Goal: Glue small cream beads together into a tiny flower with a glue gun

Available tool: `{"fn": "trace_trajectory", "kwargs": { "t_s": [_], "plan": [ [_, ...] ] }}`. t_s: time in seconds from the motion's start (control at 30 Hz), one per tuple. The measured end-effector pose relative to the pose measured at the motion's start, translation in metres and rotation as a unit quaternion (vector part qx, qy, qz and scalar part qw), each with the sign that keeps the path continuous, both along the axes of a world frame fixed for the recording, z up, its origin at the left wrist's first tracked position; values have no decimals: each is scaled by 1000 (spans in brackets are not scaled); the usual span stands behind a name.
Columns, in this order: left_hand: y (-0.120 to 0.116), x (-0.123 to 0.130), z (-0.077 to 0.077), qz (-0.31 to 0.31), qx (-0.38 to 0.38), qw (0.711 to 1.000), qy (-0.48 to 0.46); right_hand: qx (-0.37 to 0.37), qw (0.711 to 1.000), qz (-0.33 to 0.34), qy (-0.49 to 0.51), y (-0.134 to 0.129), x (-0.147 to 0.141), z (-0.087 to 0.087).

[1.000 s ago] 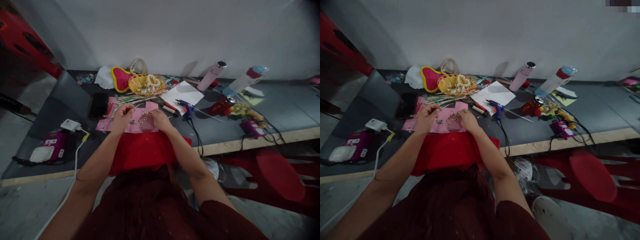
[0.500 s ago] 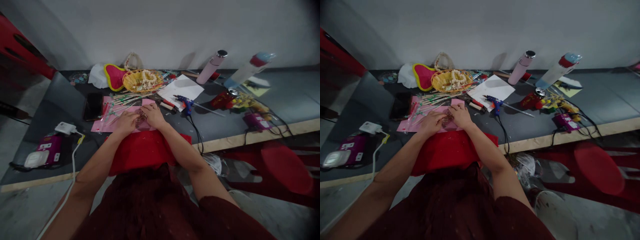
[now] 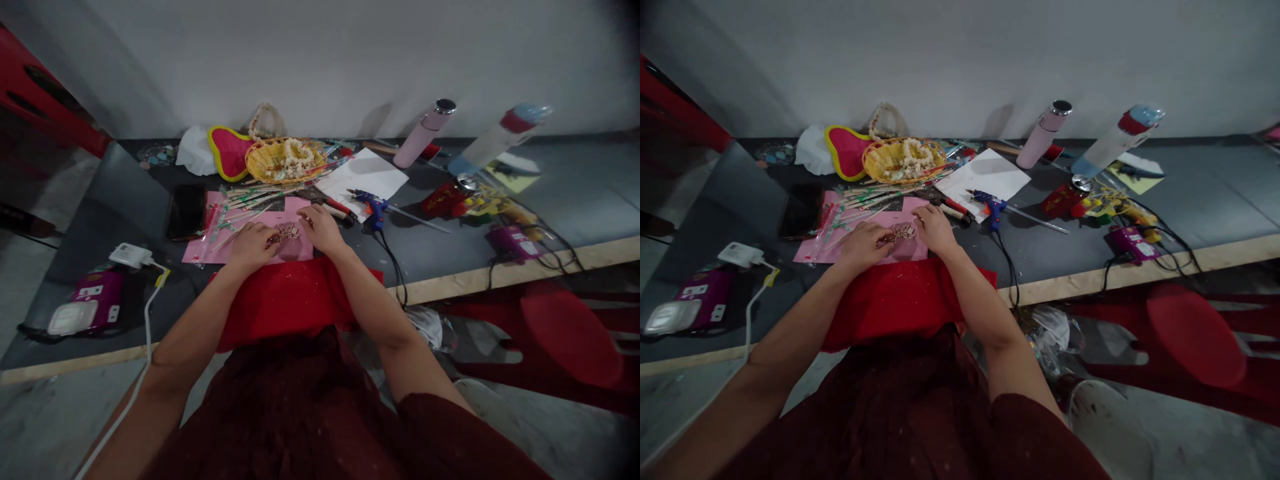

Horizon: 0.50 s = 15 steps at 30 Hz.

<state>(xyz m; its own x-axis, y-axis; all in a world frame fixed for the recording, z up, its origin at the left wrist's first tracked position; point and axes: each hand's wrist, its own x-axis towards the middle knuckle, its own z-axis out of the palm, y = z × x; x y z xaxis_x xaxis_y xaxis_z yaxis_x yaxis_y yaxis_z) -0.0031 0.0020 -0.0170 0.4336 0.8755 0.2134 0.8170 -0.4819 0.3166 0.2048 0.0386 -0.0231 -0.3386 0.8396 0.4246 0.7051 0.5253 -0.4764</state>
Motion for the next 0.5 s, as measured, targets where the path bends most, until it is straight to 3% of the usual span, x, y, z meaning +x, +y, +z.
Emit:
{"fn": "trace_trajectory", "kwargs": {
  "t_s": [0.1,0.3,0.5],
  "plan": [
    [1,0,-1,-2,-8,1000,4,-19,1000,-3,5,-3,9,5],
    [1,-1,-1,9,-9,1000,-6,-67,992,82,-72,-7,15,10],
    [2,-2,-4,15,-6,1000,-21,-92,986,70,-121,-9,6,6]
  ]
}}
